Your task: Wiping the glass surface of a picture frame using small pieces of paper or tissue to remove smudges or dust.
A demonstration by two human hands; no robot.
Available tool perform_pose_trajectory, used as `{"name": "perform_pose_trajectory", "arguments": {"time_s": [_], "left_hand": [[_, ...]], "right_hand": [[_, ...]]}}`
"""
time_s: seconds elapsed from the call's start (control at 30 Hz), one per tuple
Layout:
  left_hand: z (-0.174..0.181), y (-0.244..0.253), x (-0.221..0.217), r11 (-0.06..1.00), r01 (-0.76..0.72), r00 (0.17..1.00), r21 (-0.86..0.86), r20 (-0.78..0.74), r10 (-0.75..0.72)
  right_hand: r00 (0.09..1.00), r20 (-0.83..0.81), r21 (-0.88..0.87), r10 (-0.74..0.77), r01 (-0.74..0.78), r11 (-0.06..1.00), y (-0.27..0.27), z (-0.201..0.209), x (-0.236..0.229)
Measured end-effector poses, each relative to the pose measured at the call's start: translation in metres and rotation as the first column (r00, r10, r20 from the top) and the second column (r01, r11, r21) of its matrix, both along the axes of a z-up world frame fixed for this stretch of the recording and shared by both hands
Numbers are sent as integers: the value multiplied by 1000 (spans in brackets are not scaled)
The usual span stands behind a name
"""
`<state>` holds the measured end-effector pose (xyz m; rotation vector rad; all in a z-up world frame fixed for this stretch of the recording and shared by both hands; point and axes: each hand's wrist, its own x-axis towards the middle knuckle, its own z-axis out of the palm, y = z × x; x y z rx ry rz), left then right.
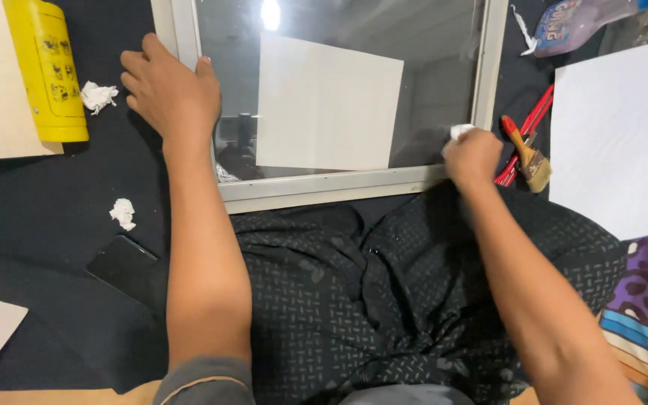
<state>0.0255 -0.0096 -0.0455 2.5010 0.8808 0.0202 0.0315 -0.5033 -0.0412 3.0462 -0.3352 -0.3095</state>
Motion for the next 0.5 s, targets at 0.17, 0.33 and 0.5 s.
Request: {"name": "perform_pose_trajectory", "arguments": {"time_s": [0.17, 0.33, 0.5], "left_hand": [[2, -5, 1, 996, 8, 1000, 86, -10, -7], [2, 2, -4, 999, 37, 998, 17, 45, -38], [0, -2, -4, 999, 14, 999, 30, 52, -16]], "right_hand": [[944, 178, 302, 278, -321, 897, 87, 9, -40], [957, -176, 9, 232, -234, 972, -3, 17, 8], [981, 19, -162, 194, -188, 969, -22, 24, 21]]}}
